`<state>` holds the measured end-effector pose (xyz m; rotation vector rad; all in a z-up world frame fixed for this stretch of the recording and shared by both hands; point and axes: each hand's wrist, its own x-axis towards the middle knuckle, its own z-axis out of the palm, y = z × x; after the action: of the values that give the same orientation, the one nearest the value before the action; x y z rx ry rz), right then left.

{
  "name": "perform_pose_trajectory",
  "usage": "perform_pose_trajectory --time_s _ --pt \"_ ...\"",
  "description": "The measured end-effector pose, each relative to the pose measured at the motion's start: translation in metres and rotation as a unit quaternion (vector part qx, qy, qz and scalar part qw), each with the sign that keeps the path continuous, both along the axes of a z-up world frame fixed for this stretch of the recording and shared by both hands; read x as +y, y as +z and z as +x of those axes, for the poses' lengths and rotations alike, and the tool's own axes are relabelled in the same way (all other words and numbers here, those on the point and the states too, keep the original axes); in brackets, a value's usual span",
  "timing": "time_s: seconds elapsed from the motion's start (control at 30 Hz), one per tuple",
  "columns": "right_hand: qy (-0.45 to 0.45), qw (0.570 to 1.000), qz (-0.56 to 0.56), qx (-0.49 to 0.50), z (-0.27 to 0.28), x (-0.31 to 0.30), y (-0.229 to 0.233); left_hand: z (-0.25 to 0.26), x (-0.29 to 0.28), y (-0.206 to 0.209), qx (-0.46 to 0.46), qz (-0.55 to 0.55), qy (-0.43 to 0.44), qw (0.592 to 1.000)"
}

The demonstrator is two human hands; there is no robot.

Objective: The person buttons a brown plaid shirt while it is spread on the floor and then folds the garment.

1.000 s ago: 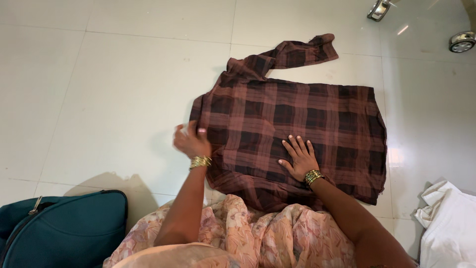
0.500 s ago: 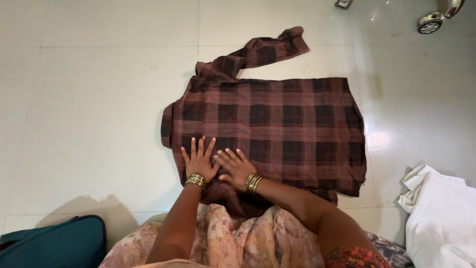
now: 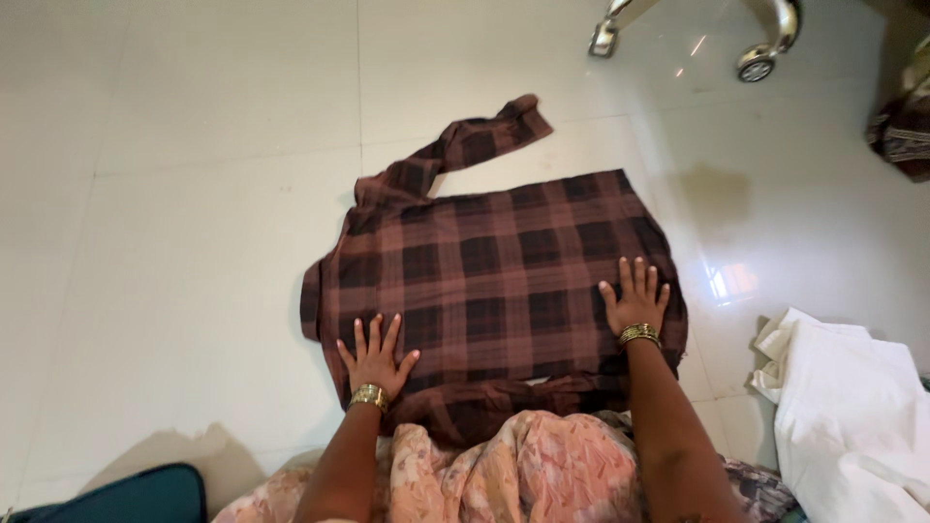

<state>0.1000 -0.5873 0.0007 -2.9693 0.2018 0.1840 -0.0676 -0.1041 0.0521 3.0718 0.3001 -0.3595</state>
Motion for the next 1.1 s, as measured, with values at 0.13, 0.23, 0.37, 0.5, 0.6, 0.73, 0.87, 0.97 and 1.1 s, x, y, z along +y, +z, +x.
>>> perform_pose_trajectory --time_s 0.13,0.23,0.37,0.5,0.6,0.73,0.87,0.97,1.1 --pt "-0.003 1.0 -0.013 -0.006 -0.001 0.0 0.0 0.003 -0.003 -0.009 0.047 -0.014 0.044 0.998" --pt "-0.003 1.0 -0.007 0.009 0.0 0.001 -0.003 0.038 0.005 -0.021 -0.015 -0.006 0.029 0.999" --pt "0.0 1.0 -0.004 -0.013 0.0 -0.002 -0.004 0.112 0.028 -0.008 -0.052 0.0 0.014 0.999" --pt "0.011 0.999 0.018 -0.033 0.0 -0.006 -0.005 0.103 0.054 0.006 -0.006 -0.079 0.132 0.988" --pt "0.04 0.998 0.003 -0.05 0.004 -0.012 -0.008 0.099 0.057 -0.002 -0.058 -0.071 0.126 0.988" --pt "0.034 0.998 0.02 -0.045 0.002 -0.016 -0.01 0.101 0.061 -0.009 -0.029 -0.063 0.128 0.989" --pt "0.008 0.999 0.02 -0.039 0.014 0.006 0.001 0.113 0.062 -0.023 -0.058 -0.079 0.133 0.986" --pt "0.038 0.996 -0.016 -0.073 0.035 0.073 0.035 0.144 0.056 -0.038 -0.179 -0.052 0.028 0.982" --pt "0.285 0.951 0.099 0.07 0.056 0.231 0.073 0.204 0.028 -0.05 -0.179 -0.136 0.017 0.974"
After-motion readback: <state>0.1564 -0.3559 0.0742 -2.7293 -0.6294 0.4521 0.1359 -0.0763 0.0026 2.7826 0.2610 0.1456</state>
